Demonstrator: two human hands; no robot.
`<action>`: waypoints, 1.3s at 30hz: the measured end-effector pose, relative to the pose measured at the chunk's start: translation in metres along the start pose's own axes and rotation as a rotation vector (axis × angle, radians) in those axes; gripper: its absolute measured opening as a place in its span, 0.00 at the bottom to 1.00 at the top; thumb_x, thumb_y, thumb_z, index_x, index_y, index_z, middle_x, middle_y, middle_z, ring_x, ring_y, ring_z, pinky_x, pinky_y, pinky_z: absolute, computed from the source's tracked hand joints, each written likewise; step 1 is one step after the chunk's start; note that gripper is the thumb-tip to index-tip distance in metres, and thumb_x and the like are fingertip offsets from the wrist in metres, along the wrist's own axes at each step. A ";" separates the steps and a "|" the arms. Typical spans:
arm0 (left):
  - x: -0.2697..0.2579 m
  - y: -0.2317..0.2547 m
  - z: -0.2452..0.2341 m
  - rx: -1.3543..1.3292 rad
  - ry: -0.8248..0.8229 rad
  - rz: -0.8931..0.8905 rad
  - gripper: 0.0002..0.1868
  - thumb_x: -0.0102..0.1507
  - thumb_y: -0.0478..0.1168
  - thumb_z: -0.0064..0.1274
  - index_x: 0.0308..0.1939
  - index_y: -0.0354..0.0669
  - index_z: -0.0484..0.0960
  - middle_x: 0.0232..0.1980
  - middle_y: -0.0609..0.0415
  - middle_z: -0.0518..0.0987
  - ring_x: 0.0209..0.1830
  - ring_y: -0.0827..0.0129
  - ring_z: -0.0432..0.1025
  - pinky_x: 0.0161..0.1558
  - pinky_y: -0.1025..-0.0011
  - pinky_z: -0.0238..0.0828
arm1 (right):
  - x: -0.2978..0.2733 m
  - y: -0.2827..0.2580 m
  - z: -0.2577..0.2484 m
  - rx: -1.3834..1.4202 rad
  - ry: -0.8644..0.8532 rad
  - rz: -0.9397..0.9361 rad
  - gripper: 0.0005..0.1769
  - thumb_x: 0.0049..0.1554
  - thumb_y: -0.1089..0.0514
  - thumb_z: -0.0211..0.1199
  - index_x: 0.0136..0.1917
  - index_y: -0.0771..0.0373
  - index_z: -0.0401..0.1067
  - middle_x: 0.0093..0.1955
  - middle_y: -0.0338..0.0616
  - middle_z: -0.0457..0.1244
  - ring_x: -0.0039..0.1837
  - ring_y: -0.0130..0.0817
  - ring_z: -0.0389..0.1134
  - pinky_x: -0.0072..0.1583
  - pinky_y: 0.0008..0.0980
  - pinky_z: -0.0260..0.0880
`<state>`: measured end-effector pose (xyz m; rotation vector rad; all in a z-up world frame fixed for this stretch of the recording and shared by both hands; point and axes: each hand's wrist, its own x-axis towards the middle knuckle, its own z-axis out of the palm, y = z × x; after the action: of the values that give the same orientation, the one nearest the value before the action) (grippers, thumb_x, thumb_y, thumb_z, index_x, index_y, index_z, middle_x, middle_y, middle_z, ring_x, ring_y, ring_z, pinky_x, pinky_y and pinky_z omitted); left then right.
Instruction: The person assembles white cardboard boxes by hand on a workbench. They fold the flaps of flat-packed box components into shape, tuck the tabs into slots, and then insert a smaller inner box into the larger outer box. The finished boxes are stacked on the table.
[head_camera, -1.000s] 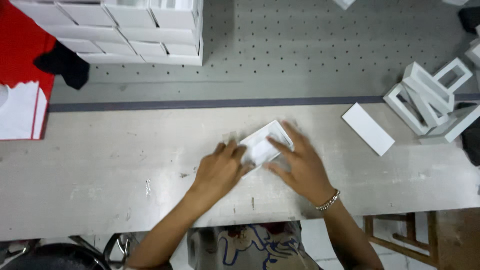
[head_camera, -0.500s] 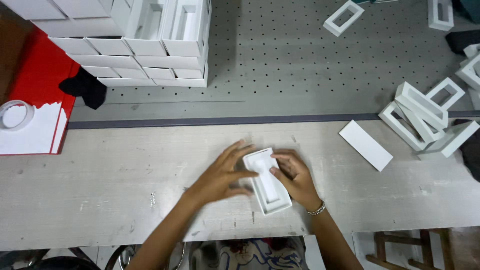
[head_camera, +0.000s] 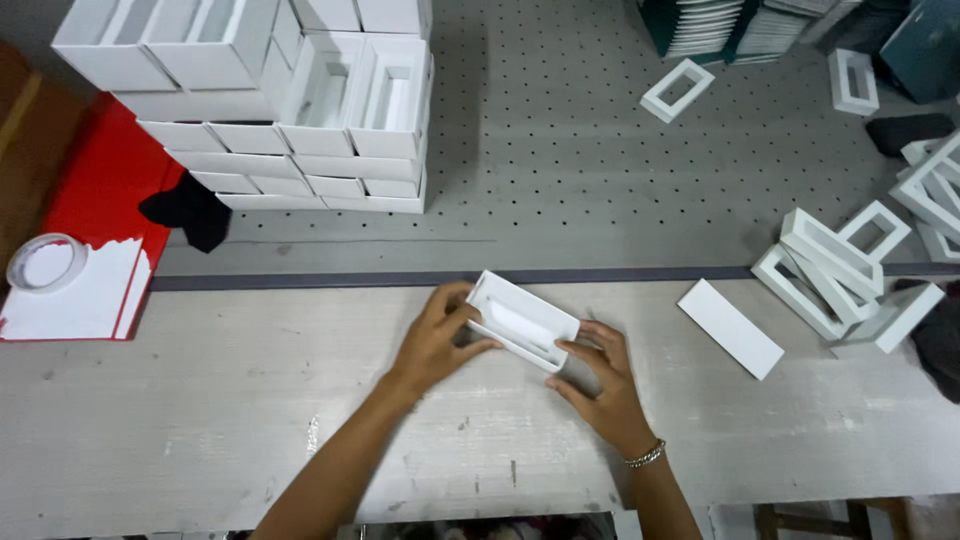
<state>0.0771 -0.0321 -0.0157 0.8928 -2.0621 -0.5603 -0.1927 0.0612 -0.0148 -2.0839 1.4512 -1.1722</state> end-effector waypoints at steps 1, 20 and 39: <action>0.000 -0.001 0.000 0.002 0.004 0.000 0.22 0.54 0.45 0.73 0.42 0.42 0.78 0.62 0.46 0.70 0.58 0.56 0.70 0.58 0.66 0.72 | 0.001 0.000 0.003 0.000 -0.001 -0.004 0.31 0.47 0.56 0.78 0.64 0.57 0.74 0.70 0.46 0.54 0.76 0.45 0.56 0.78 0.49 0.60; -0.010 -0.055 0.010 -0.715 0.096 -0.456 0.14 0.66 0.44 0.57 0.25 0.47 0.77 0.18 0.61 0.68 0.21 0.77 0.60 0.27 0.76 0.57 | 0.193 -0.062 0.001 0.167 0.511 -0.020 0.13 0.63 0.59 0.68 0.52 0.67 0.66 0.72 0.56 0.53 0.74 0.53 0.58 0.70 0.52 0.62; 0.001 -0.027 -0.017 -0.752 0.047 -0.409 0.26 0.69 0.47 0.51 0.22 0.54 0.55 0.24 0.68 0.53 0.26 0.81 0.49 0.33 0.79 0.45 | 0.388 -0.054 0.107 0.273 0.232 -0.201 0.12 0.55 0.64 0.73 0.49 0.53 0.75 0.57 0.41 0.59 0.58 0.36 0.67 0.54 0.31 0.84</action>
<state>0.1007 -0.0521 -0.0228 0.8383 -1.4268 -1.3986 -0.0240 -0.2803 0.1243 -1.9884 1.1128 -1.6367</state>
